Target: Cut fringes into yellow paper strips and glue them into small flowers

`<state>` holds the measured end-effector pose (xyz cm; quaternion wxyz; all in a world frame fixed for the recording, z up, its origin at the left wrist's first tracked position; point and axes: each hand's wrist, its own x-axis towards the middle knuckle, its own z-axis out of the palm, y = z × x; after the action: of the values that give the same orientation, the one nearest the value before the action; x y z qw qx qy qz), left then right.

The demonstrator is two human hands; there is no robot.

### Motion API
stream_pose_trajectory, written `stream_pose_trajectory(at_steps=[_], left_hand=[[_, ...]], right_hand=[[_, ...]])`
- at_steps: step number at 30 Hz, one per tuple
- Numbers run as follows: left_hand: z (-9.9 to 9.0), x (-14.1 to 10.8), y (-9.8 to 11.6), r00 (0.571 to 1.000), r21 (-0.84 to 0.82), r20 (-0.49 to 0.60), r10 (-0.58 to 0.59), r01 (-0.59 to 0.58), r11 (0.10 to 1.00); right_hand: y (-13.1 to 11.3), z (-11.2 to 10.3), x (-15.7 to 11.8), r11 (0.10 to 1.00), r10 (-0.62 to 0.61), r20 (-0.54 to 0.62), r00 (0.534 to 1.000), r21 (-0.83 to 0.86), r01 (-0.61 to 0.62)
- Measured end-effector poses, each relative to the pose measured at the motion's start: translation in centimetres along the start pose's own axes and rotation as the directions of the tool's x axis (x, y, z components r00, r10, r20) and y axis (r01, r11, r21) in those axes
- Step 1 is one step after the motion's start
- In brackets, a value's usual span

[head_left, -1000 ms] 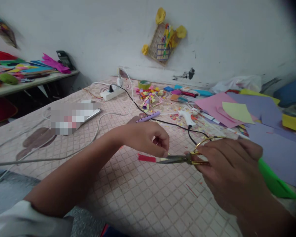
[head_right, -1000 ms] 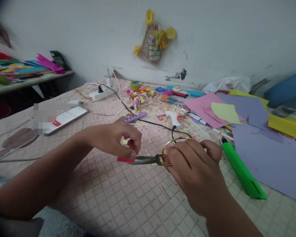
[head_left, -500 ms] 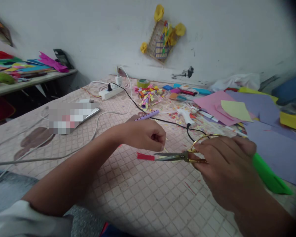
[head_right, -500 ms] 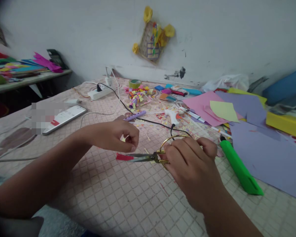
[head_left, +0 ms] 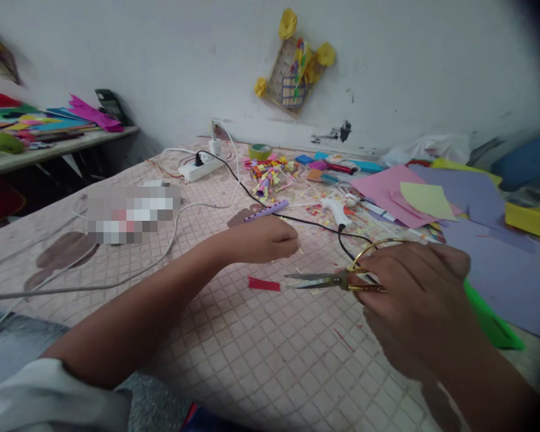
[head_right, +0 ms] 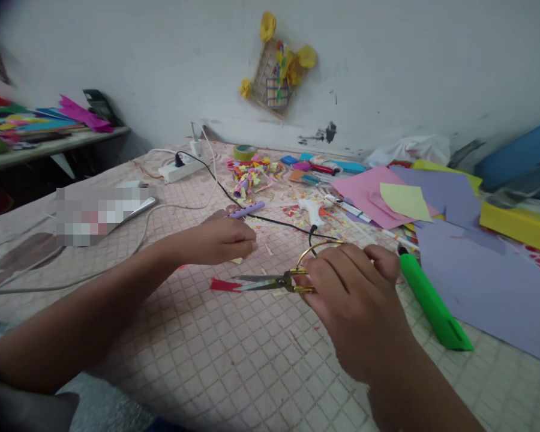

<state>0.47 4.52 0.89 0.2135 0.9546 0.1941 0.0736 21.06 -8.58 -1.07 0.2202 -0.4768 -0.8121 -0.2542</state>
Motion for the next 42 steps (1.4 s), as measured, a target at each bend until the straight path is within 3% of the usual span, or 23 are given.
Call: stream_pose_trajectory(at_steps=[3,7,12,19,25,30,34,38,42], left_hand=[[0.3,0.2,-0.5,0.995,-0.006,-0.091,-0.043,0.043,0.999],[0.5,0.2,-1.1,0.974,-0.160,-0.187,-0.131,0.101,0.982],[0.5,0.2,-0.9,0.950,-0.286,-0.183,-0.253,0.195,0.938],[0.5,0.5,-0.6,0.957,-0.360,-0.175,-0.231,0.156,0.920],[0.9,0.8,-1.1,0.939,-0.238,-0.198,-0.282,0.233,0.943],[1.3,0.9,-1.8,0.935,-0.227,-0.239,-0.262,0.209,0.951],[1.5,0.8,-1.8,0.908,-0.266,-0.301,-0.290,0.212,0.940],[1.5,0.8,-1.7,0.874,-0.207,-0.341,-0.345,0.288,0.935],[1.9,1.2,-2.3,0.885,-0.028,-0.403,-0.233,0.243,0.970]], right_hand=[[0.3,-0.1,-0.1,1.000,-0.002,-0.005,1.000,-0.031,0.001],[0.3,-0.2,0.0,0.999,-0.003,-0.034,0.999,-0.039,0.002],[0.5,-0.1,0.1,0.999,-0.010,-0.024,1.000,-0.050,0.008],[0.2,0.0,0.3,0.998,-0.014,-0.046,0.999,-0.069,0.011],[0.3,-0.1,0.3,0.997,0.004,-0.076,0.997,-0.075,-0.009],[0.4,-0.1,0.4,0.998,-0.011,-0.071,0.997,-0.055,0.007],[0.3,0.0,0.4,0.998,0.002,-0.080,0.997,-0.065,-0.008],[0.3,-0.1,0.3,0.998,-0.001,-0.071,0.998,-0.064,-0.004],[0.3,-0.2,0.3,0.997,0.008,-0.072,0.997,-0.075,-0.013]])
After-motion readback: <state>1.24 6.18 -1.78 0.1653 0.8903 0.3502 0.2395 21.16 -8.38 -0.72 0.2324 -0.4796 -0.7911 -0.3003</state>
